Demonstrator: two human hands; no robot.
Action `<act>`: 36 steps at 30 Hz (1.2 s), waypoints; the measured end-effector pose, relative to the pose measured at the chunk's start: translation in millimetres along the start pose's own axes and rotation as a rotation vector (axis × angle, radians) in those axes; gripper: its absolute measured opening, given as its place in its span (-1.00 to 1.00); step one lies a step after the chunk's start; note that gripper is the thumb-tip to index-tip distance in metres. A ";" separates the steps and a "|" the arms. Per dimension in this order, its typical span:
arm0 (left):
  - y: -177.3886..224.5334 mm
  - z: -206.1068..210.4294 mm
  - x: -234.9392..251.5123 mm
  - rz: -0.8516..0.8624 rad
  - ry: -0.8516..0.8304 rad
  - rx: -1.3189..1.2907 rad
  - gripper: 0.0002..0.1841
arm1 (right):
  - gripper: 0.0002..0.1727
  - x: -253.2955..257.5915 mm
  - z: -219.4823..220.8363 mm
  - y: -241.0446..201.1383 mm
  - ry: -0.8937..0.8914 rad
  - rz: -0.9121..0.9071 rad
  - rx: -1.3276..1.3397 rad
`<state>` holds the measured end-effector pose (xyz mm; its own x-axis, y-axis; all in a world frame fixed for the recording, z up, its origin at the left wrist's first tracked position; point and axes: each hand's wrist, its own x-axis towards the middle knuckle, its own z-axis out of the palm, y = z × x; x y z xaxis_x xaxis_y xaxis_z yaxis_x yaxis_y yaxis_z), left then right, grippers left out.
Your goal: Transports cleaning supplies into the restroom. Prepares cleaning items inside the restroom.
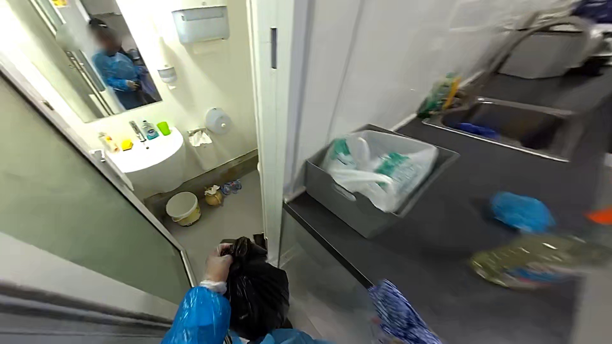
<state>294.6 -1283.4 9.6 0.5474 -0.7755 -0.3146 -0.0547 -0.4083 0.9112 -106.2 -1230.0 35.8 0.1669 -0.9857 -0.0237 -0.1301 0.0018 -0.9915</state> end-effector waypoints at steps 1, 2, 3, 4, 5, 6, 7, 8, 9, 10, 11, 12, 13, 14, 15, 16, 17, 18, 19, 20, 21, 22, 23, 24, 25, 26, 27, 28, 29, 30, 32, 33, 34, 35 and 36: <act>4.3 -6.2 6.3 -0.018 0.023 -0.023 -0.64 | -0.30 33.1 17.5 -8.8 -0.075 -0.013 -0.051; 8.8 -10.2 12.1 -0.021 0.042 -0.053 -0.64 | -0.29 65.4 36.5 -20.0 -0.156 -0.013 -0.104; 14.0 -14.7 18.2 -0.009 0.048 -0.077 -0.64 | -0.31 98.1 58.8 -30.1 -0.237 -0.014 -0.151; 17.3 -19.8 23.8 0.014 0.054 -0.096 -0.66 | -0.32 128.5 84.2 -36.6 -0.312 -0.020 -0.177; 18.6 -23.5 28.6 0.050 0.067 -0.127 -0.68 | -0.30 155.7 110.2 -37.9 -0.372 -0.027 -0.199; 20.9 -26.6 33.8 0.094 0.071 -0.162 -0.69 | -0.27 180.3 136.4 -35.4 -0.407 -0.035 -0.219; 26.7 -29.9 39.1 0.147 0.062 -0.180 -0.69 | -0.21 202.8 161.9 -32.4 -0.439 -0.045 -0.233; 34.6 -33.8 45.6 0.210 0.041 -0.200 -0.69 | -0.16 223.9 186.5 -30.1 -0.492 -0.057 -0.235; 40.5 -36.8 54.8 0.280 0.025 -0.240 -0.70 | -0.15 241.4 210.1 -29.7 -0.551 -0.080 -0.224; 43.2 -38.7 65.7 0.352 0.016 -0.283 -0.71 | -0.14 254.8 232.0 -27.6 -0.611 -0.107 -0.197; 44.4 -41.6 77.1 0.402 0.004 -0.308 -0.71 | -0.12 264.0 252.4 -23.5 -0.664 -0.126 -0.150; 46.8 -45.7 88.9 0.426 -0.005 -0.316 -0.70 | -0.09 272.4 271.1 -20.0 -0.707 -0.110 -0.085; 49.1 -50.5 102.4 0.444 -0.006 -0.321 -0.69 | -0.09 281.6 287.3 -17.0 -0.723 -0.081 0.013; 51.5 -55.1 117.2 0.462 -0.009 -0.320 -0.68 | -0.10 293.0 301.2 -13.0 -0.720 -0.057 0.130; 52.8 -58.9 133.8 0.499 -0.024 -0.305 -0.65 | -0.13 307.5 313.6 -9.7 -0.710 -0.042 0.212; 54.2 -62.3 152.5 0.537 -0.042 -0.303 -0.62 | -0.17 325.2 325.6 -6.9 -0.700 -0.042 0.258; 56.1 -66.7 172.9 0.556 -0.062 -0.328 -0.62 | -0.18 344.5 338.6 -3.3 -0.695 -0.070 0.276; 57.6 -73.1 194.0 0.558 -0.087 -0.358 -0.61 | -0.16 363.5 352.4 0.6 -0.701 -0.119 0.259; 59.1 -81.7 216.3 0.552 -0.117 -0.386 -0.60 | -0.12 382.5 366.3 1.4 -0.729 -0.164 0.221; 61.8 -92.7 239.8 0.534 -0.160 -0.413 -0.59 | -0.13 402.0 381.7 0.0 -0.760 -0.172 0.214; 64.6 -104.2 261.5 0.499 -0.206 -0.437 -0.57 | -0.18 418.4 397.6 -2.0 -0.776 -0.152 0.250; 67.9 -114.7 280.8 0.472 -0.252 -0.465 -0.55 | -0.22 432.6 412.8 -3.7 -0.788 -0.113 0.318; 74.3 -125.2 298.9 0.455 -0.293 -0.484 -0.52 | -0.26 446.8 428.0 -5.8 -0.793 -0.083 0.392; 82.7 -136.5 316.3 0.456 -0.327 -0.488 -0.47 | -0.28 459.3 443.3 -9.5 -0.793 -0.060 0.463; 91.4 -147.0 332.4 0.472 -0.353 -0.472 -0.43 | -0.29 468.9 457.3 -14.7 -0.773 -0.033 0.510; 100.1 -155.6 347.9 0.499 -0.378 -0.446 -0.41 | -0.28 477.6 468.8 -19.6 -0.751 -0.005 0.548; 108.1 -162.9 364.5 0.529 -0.399 -0.414 -0.41 | -0.29 486.5 478.7 -25.5 -0.718 0.024 0.581; 115.4 -167.7 380.3 0.534 -0.397 -0.378 -0.43 | -0.30 494.5 488.1 -32.4 -0.664 0.059 0.591; 122.5 -169.7 393.2 0.500 -0.371 -0.337 -0.46 | -0.29 501.3 496.6 -40.2 -0.603 0.103 0.572; 130.6 -169.9 403.7 0.444 -0.344 -0.289 -0.50 | -0.28 507.7 504.0 -46.3 -0.553 0.135 0.552; 143.1 -168.9 425.9 0.390 -0.332 -0.224 -0.53 | -0.29 522.0 518.0 -52.1 -0.449 0.151 0.519; 146.8 -169.7 435.6 0.357 -0.346 -0.223 -0.53 | -0.32 528.5 523.1 -54.5 -0.401 0.151 0.512; 148.5 -173.3 445.4 0.315 -0.391 -0.261 -0.50 | -0.34 535.3 527.2 -57.2 -0.354 0.142 0.497; 148.9 -179.3 456.2 0.283 -0.462 -0.333 -0.46 | -0.34 543.8 530.0 -59.8 -0.324 0.102 0.468; 147.3 -186.5 468.3 0.273 -0.539 -0.409 -0.41 | -0.32 554.0 532.2 -62.2 -0.313 0.026 0.427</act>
<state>698.5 -1616.9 46.1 0.0659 -0.9964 -0.0533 0.2432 -0.0357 0.9693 514.5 -1686.4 16.3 0.4616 -0.8868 -0.0218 0.2605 0.1590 -0.9523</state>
